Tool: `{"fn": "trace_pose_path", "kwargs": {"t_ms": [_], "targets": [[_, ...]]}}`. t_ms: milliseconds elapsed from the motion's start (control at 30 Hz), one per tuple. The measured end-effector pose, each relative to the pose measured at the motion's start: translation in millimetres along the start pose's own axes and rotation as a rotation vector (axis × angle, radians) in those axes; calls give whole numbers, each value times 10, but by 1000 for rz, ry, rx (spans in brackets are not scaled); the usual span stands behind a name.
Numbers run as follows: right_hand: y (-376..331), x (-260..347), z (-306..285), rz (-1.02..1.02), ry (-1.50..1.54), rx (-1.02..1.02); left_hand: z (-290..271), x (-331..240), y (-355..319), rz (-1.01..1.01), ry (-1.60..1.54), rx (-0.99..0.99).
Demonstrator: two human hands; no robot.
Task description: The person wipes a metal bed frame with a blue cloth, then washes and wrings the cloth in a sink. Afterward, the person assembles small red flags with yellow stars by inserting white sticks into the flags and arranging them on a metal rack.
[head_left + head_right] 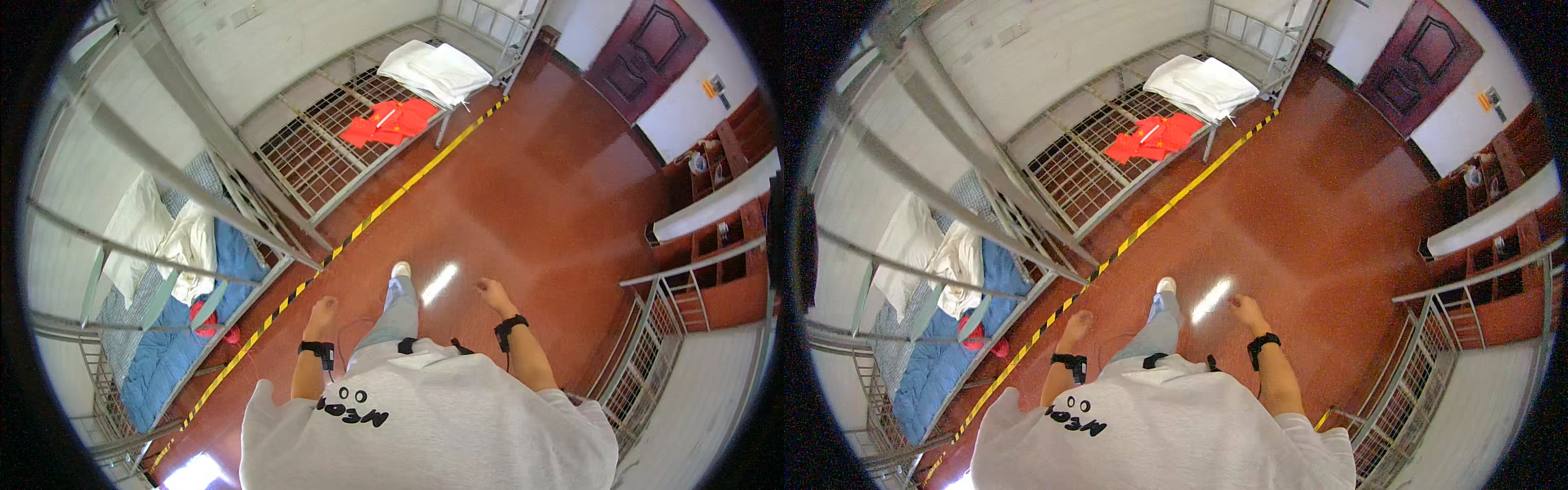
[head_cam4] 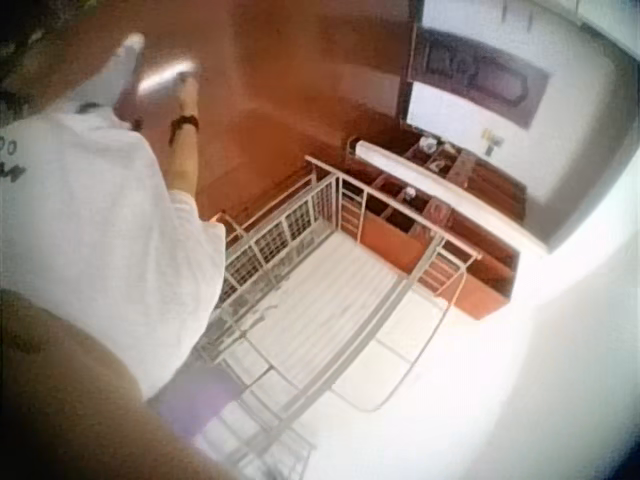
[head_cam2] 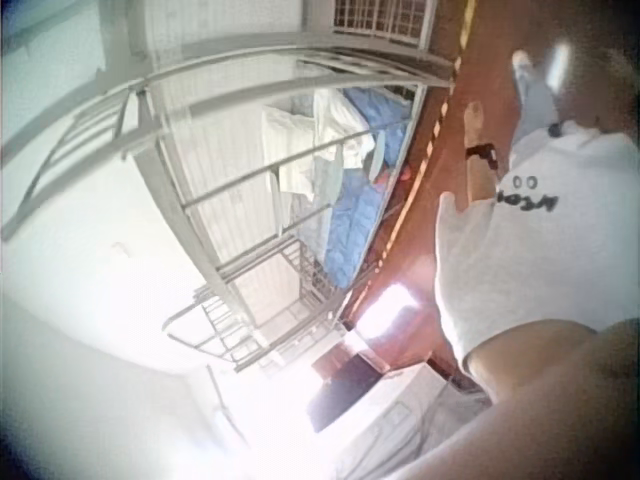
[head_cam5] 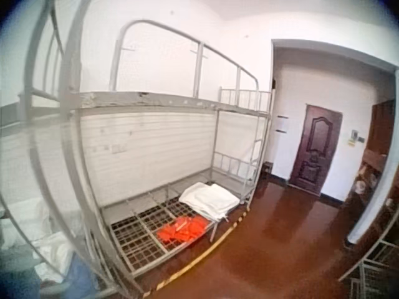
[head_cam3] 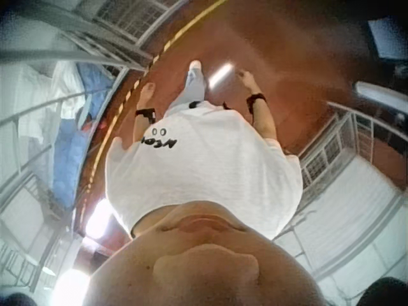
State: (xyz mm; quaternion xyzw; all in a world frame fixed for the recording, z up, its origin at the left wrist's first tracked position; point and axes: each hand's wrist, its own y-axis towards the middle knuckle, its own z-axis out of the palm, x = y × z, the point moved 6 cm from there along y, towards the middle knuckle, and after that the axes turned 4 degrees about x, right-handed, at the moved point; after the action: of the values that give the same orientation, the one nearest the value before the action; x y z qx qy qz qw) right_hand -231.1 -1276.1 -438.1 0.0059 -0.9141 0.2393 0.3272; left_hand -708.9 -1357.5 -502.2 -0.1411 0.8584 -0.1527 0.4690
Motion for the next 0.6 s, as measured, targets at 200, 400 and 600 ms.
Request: {"fn": "trace_pose_path", "kwargs": {"t_ms": [200, 400, 600], "targets": [[1028, -153, -376, 9, -75, 173, 346, -372, 1611, 68, 265, 255], [1329, -1314, -255, 386, -27, 429, 525, -540, 2430, 118, 281, 552], [1164, -1490, 213, 660, 255, 588, -4, -1118, 2513, -200, 368, 771]]}}
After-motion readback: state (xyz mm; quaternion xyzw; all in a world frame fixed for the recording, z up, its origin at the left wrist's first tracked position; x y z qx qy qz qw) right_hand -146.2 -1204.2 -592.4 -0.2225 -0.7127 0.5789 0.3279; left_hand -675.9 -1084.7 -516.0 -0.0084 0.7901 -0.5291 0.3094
